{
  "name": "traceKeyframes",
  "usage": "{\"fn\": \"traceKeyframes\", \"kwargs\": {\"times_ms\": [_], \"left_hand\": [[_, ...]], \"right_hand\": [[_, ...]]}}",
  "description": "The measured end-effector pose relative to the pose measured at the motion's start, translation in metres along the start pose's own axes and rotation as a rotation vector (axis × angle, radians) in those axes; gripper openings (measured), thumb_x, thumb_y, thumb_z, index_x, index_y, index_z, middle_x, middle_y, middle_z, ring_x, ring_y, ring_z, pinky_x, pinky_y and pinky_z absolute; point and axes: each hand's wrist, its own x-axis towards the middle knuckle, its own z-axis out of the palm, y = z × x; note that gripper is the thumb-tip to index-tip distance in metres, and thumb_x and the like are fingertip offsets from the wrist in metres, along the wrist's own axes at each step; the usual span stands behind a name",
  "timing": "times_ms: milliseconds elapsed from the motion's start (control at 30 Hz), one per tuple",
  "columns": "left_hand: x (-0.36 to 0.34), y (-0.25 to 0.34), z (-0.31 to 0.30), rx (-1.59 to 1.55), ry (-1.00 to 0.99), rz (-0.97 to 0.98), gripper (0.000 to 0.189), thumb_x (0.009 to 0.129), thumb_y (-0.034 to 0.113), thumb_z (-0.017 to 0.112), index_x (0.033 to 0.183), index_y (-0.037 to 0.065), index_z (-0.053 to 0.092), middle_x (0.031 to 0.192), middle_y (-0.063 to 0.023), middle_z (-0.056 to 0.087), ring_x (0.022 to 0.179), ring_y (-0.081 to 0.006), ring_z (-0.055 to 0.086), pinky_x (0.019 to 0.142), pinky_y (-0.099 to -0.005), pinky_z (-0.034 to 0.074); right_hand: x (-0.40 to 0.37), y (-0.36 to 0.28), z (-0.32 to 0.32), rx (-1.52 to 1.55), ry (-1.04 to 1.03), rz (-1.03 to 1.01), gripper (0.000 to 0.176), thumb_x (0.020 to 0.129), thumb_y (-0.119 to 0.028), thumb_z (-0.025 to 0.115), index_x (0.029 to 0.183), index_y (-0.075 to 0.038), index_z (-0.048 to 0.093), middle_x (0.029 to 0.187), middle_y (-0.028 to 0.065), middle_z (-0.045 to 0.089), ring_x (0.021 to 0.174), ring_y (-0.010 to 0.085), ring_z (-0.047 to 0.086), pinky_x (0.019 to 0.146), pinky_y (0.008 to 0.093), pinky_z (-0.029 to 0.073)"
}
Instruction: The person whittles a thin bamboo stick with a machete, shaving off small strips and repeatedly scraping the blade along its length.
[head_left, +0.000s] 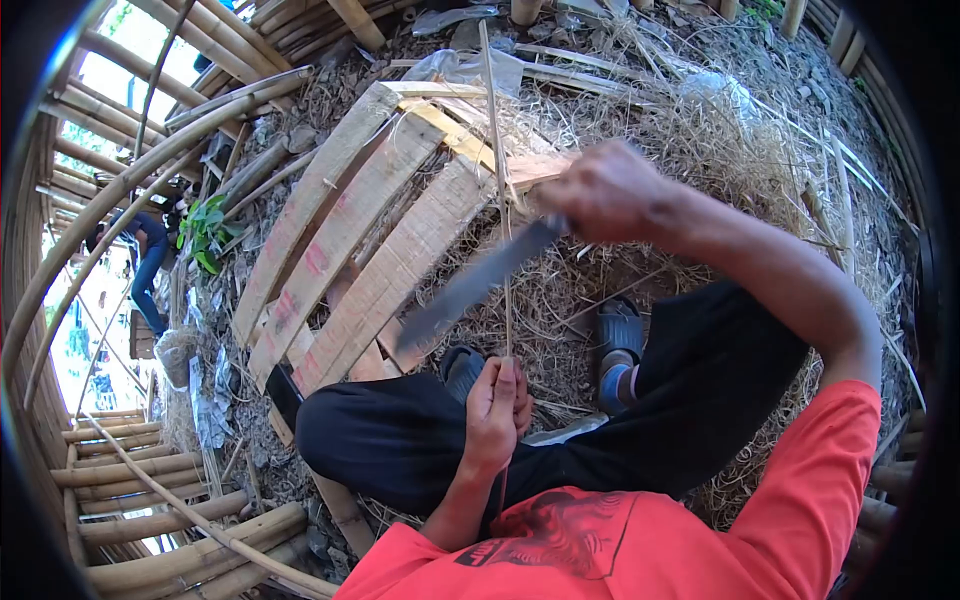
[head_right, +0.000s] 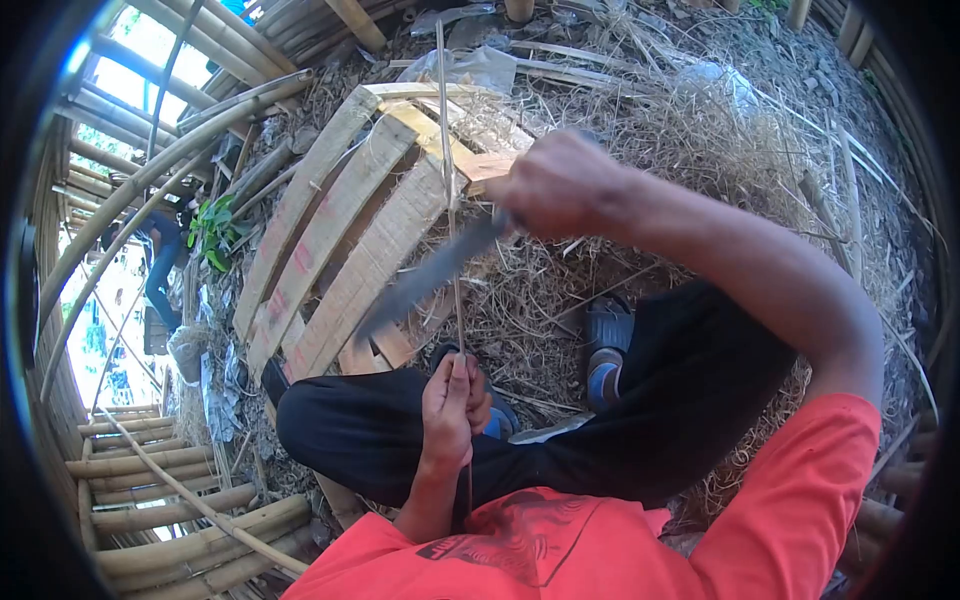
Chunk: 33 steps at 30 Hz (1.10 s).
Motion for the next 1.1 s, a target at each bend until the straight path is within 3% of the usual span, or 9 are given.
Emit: {"fn": "traceKeyframes", "kwargs": {"times_ms": [67, 167, 300, 400, 467, 700, 800, 933, 1100], "left_hand": [[-0.004, 0.003, -0.001, 0.031, 0.003, 0.022, 0.026, 0.102, 0.034, 0.042, 0.092, 0.009, 0.043, 0.062, 0.0054, 0.027, 0.046, -0.0021, 0.022, 0.038, -0.0198, 0.016], [-0.006, -0.002, -0.006, -0.007, 0.005, -0.032, 0.027, 0.102, 0.035, 0.041, 0.092, 0.010, 0.043, 0.062, 0.0056, 0.027, 0.045, -0.0019, 0.021, 0.038, -0.0194, 0.015], [-0.002, 0.005, 0.000, -0.051, -0.018, -0.081, 0.029, 0.101, 0.037, 0.041, 0.092, 0.009, 0.044, 0.062, 0.0059, 0.027, 0.045, -0.0021, 0.020, 0.038, -0.0196, 0.016], [-0.003, 0.003, -0.002, 0.003, -0.015, -0.056, 0.029, 0.101, 0.037, 0.041, 0.093, 0.009, 0.044, 0.062, 0.0058, 0.027, 0.045, -0.0022, 0.021, 0.038, -0.0199, 0.016], [-0.008, 0.001, -0.002, 0.010, -0.028, -0.075, 0.030, 0.101, 0.037, 0.041, 0.094, 0.008, 0.044, 0.063, 0.0056, 0.027, 0.045, -0.0023, 0.021, 0.038, -0.0198, 0.017], [-0.008, 0.001, -0.003, 0.010, -0.157, -0.157, 0.030, 0.101, 0.037, 0.040, 0.095, 0.007, 0.044, 0.062, 0.0051, 0.027, 0.046, -0.0025, 0.021, 0.039, -0.0196, 0.018], [-0.006, 0.007, -0.008, -0.105, -0.207, -0.220, 0.031, 0.101, 0.037, 0.040, 0.095, 0.007, 0.044, 0.062, 0.0053, 0.026, 0.046, -0.0030, 0.021, 0.039, -0.0198, 0.018], [-0.004, 0.009, -0.012, -0.262, -0.204, -0.280, 0.031, 0.102, 0.038, 0.039, 0.094, 0.009, 0.043, 0.060, 0.0060, 0.026, 0.045, -0.0034, 0.020, 0.039, -0.0199, 0.018], [-0.002, 0.008, -0.016, -0.375, -0.281, -0.345, 0.031, 0.101, 0.040, 0.038, 0.092, 0.010, 0.041, 0.059, 0.0066, 0.025, 0.046, -0.0033, 0.021, 0.039, -0.0194, 0.018]], "right_hand": [[0.007, -0.004, 0.001, 0.024, -0.062, 0.064, 0.019, 0.092, -0.017, 0.053, 0.080, -0.012, 0.067, 0.051, 0.0010, 0.053, 0.041, 0.0123, 0.051, 0.035, 0.0296, 0.042], [0.017, 0.066, -0.003, -0.026, 0.040, 0.529, 0.024, 0.090, -0.012, 0.052, 0.072, -0.008, 0.067, 0.056, 0.0056, 0.061, 0.041, 0.0116, 0.052, 0.037, 0.0295, 0.044], [0.002, 0.051, 0.001, 0.046, 0.108, 0.389, 0.021, 0.090, -0.012, 0.049, 0.075, -0.006, 0.062, 0.046, -0.0021, 0.042, 0.035, 0.0077, 0.034, 0.031, 0.0273, 0.031], [0.003, 0.043, 0.005, -0.075, 0.123, 0.135, 0.023, 0.088, -0.009, 0.049, 0.068, -0.006, 0.060, 0.048, 0.0016, 0.049, 0.036, 0.0092, 0.042, 0.031, 0.0285, 0.034], [0.016, 0.056, 0.000, -0.123, -0.085, 0.415, 0.023, 0.088, -0.010, 0.050, 0.071, -0.006, 0.064, 0.051, 0.0040, 0.055, 0.040, 0.0116, 0.051, 0.034, 0.0297, 0.040], [-0.008, 0.146, -0.008, -0.135, 0.227, 0.702, 0.017, 0.086, -0.018, 0.058, 0.076, -0.005, 0.064, 0.055, 0.0041, 0.056, 0.041, 0.0113, 0.049, 0.043, 0.0328, 0.045], [-0.015, 0.156, -0.010, 0.316, 0.133, 1.014, 0.022, 0.084, -0.023, 0.062, 0.083, -0.001, 0.063, 0.066, 0.0064, 0.060, 0.051, 0.0113, 0.056, 0.042, 0.0288, 0.044], [-0.032, 0.131, -0.010, 1.045, 0.206, 1.105, 0.022, 0.084, -0.021, 0.063, 0.084, -0.002, 0.052, 0.062, 0.0018, 0.049, 0.048, 0.0078, 0.049, 0.041, 0.0249, 0.041], [-0.031, 0.098, -0.020, 0.974, 0.158, 0.970, 0.021, 0.086, -0.022, 0.065, 0.079, -0.005, 0.053, 0.057, -0.0037, 0.046, 0.045, 0.0050, 0.043, 0.043, 0.0224, 0.034]]}}
